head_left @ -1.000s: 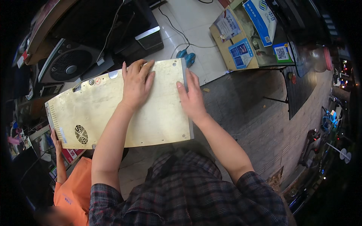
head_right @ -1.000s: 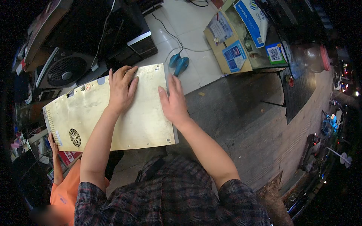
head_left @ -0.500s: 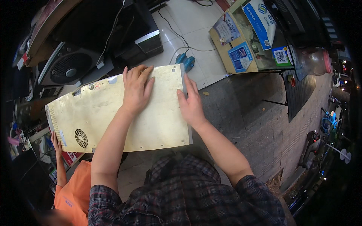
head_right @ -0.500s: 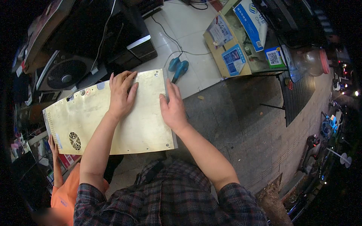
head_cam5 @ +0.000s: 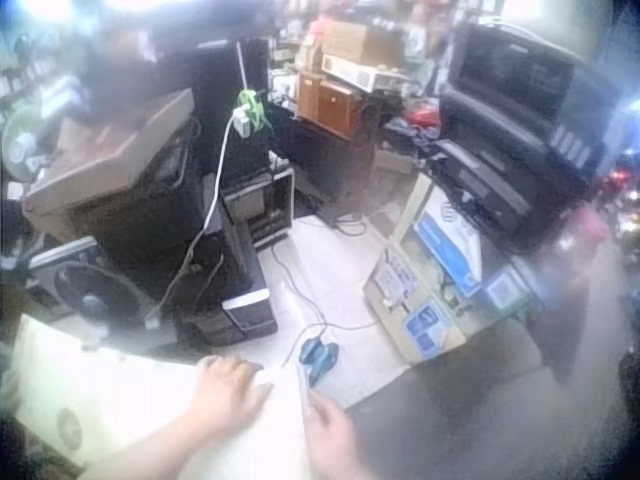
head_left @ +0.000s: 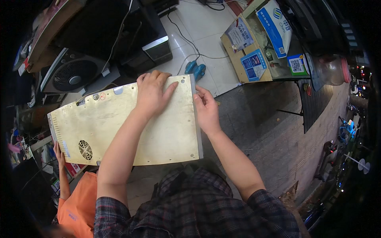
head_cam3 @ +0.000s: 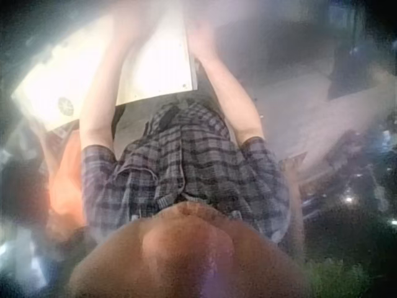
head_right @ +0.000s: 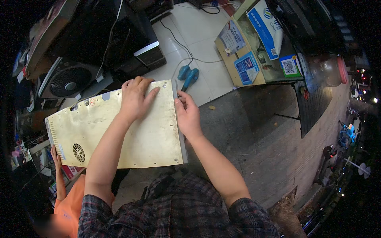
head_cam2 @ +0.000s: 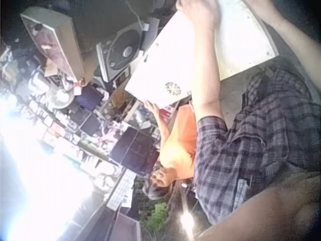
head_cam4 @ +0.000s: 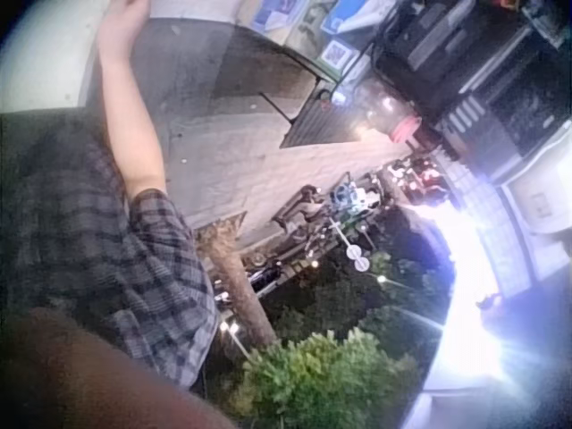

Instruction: The person aligns and secures a white plastic cover onto an open electronics chassis with the help of a coworker. They then attach a metal backplate, retrieve a container of screws, and use a screwdriver to fasten the backplate to the chassis.

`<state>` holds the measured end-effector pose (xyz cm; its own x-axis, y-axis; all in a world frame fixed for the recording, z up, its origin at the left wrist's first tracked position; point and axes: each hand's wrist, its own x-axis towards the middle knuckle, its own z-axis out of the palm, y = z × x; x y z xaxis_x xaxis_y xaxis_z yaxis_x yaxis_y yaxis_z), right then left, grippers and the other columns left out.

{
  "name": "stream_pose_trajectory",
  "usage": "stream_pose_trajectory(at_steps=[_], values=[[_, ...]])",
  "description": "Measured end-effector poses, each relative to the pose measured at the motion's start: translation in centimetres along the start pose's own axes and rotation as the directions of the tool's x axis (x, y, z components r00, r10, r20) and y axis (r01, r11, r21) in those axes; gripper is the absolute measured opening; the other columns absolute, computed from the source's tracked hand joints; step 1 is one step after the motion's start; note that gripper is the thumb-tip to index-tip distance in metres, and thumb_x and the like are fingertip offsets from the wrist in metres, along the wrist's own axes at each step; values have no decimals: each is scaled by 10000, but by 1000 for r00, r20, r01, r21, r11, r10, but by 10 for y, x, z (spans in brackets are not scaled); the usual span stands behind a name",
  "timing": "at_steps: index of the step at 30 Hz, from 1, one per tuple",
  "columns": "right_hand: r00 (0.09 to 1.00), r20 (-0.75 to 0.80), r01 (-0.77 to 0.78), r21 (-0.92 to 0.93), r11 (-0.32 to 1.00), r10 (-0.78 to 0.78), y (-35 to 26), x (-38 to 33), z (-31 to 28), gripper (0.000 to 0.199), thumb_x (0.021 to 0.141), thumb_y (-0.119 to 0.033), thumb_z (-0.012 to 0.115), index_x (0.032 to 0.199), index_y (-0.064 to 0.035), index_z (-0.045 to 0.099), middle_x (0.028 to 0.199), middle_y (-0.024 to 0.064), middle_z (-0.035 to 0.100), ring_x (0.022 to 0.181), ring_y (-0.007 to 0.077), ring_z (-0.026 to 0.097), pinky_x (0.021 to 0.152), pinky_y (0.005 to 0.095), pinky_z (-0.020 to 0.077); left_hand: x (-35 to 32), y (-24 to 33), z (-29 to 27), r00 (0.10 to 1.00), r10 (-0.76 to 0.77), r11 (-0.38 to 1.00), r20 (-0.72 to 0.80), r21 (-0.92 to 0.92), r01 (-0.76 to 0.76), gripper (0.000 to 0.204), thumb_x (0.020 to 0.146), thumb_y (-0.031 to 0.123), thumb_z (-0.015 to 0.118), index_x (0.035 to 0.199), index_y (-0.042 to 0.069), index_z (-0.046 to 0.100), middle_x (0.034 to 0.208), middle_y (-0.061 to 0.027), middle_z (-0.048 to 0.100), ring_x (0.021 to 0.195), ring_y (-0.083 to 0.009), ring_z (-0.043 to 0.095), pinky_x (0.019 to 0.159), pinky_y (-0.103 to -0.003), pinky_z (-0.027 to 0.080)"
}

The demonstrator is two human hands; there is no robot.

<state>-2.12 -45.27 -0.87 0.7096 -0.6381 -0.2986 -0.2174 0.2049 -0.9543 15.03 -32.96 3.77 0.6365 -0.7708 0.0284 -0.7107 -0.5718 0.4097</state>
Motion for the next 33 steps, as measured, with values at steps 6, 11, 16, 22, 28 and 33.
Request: stream_pose_trajectory(at_steps=[6,11,16,22,28,33], values=[[999,-5,-54,-46,997,54,-7,-1,0,349,1088,-155,598,1405,-7,603,1083,64,692,960,133,642,879,313,542,-8,-19,0,992,88,994,-88,-54,-93,251,1021,199,662,1230,76,728,1197,-120,679,1145,-302,633,1157,-476,371],[998,-33,-49,-117,992,46,-6,-3,6,341,1099,-157,577,1401,2,584,1085,81,697,960,153,647,896,315,535,-18,-20,2,975,122,984,-185,-106,-143,235,982,125,678,1206,67,717,1181,-110,667,1145,-300,628,1173,-500,363],[1000,8,-14,-123,992,15,-6,-1,8,337,1106,-149,557,1403,10,548,1134,93,688,979,149,634,902,318,528,-13,-15,-1,986,56,982,-159,-169,-83,240,952,116,695,1180,44,667,1182,-114,662,1165,-309,624,1191,-523,338],[999,46,6,2,1000,-6,1,-1,2,326,1128,-161,517,1404,12,533,1189,92,675,1008,145,620,940,318,512,-9,-7,-2,992,23,988,-125,-147,-42,281,925,119,724,1175,39,622,1174,-122,667,1173,-318,630,1222,-533,309],[1000,-10,8,-73,997,-9,-8,-5,6,329,1135,-178,504,1407,5,532,1202,95,670,1013,155,617,950,328,506,-9,-8,3,991,3,990,-135,-140,-22,264,923,120,722,1150,37,617,1161,-118,671,1159,-316,638,1241,-563,284],[1000,9,-22,-36,999,23,-1,-3,2,331,1131,-178,508,1407,2,533,1179,109,662,999,175,620,924,342,513,5,-1,2,994,-63,984,-88,-170,47,182,947,121,669,1080,25,589,1102,-113,647,1052,-310,630,1255,-560,249]])
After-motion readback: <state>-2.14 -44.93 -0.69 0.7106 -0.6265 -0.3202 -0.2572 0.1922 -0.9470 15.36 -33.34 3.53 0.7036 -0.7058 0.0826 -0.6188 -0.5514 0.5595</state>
